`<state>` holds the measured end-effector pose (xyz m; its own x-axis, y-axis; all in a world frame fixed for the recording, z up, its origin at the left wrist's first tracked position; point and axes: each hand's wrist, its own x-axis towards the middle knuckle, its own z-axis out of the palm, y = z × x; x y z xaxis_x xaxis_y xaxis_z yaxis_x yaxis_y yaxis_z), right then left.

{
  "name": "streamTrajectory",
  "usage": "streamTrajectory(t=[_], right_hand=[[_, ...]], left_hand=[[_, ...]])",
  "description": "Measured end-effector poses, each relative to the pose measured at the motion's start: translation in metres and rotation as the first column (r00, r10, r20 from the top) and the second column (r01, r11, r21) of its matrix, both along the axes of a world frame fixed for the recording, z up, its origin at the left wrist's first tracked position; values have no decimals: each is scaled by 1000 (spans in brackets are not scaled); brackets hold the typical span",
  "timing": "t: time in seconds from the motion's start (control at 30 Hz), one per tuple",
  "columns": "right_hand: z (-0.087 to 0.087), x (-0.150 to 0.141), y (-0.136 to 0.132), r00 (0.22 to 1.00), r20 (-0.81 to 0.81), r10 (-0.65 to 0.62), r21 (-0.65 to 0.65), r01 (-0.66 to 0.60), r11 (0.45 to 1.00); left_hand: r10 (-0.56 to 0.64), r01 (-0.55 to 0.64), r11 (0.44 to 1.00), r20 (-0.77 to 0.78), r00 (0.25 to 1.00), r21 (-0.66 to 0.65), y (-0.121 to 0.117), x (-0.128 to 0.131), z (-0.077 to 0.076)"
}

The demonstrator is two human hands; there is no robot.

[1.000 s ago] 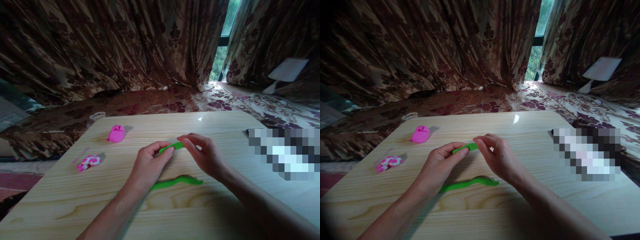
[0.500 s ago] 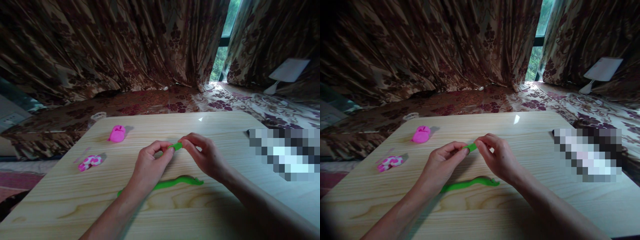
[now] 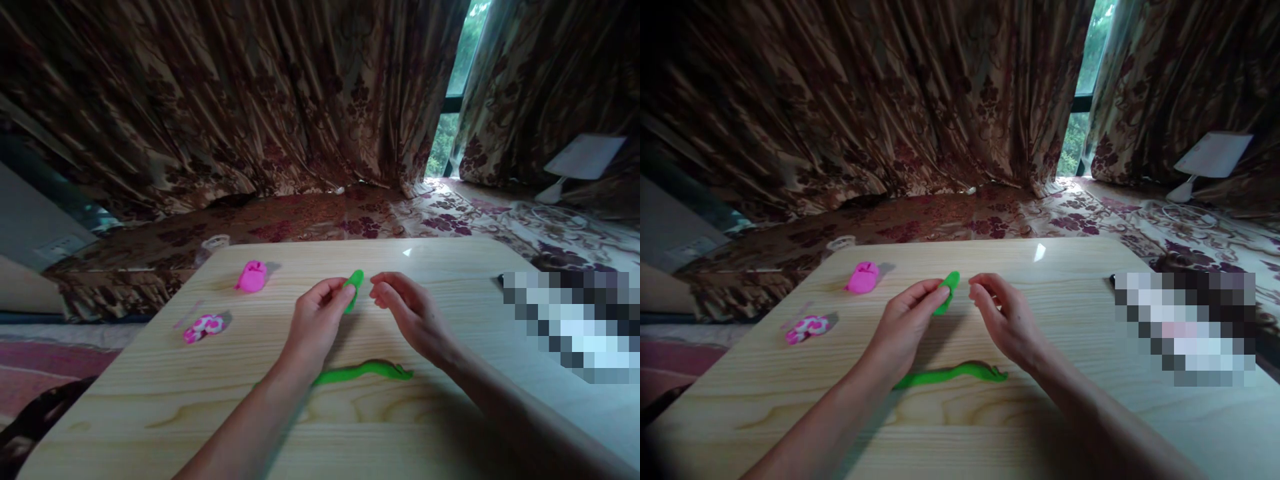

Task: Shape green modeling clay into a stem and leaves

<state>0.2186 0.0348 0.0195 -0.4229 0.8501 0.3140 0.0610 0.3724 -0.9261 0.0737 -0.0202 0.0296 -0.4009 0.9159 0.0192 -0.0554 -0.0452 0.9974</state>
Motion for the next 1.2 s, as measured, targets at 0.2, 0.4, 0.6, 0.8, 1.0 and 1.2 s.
streamTrajectory(t=[0.2,0.4,0.6,0.8,1.0,1.2], right_hand=[[-10,1,18,969,-199,-148,-78,135,988],[-9,3,24,964,-230,-134,-68,121,990],[4,-4,-1,990,-129,63,24,-61,998],[2,-8,-8,988,-101,116,24,-114,993],[6,-4,-8,999,-19,51,95,-49,994],[8,-1,-9,995,62,79,226,-91,970]], left_hand=[[136,-128,990,176,975,-58,69,14,18],[18,-20,998,38,999,51,61,12,23],[-203,212,975,-119,972,66,7,-4,9],[-247,247,969,-147,958,-22,-8,-8,1],[-246,240,969,-218,944,-57,-14,-10,-2],[-281,276,960,-243,928,-55,-14,-12,-7]])
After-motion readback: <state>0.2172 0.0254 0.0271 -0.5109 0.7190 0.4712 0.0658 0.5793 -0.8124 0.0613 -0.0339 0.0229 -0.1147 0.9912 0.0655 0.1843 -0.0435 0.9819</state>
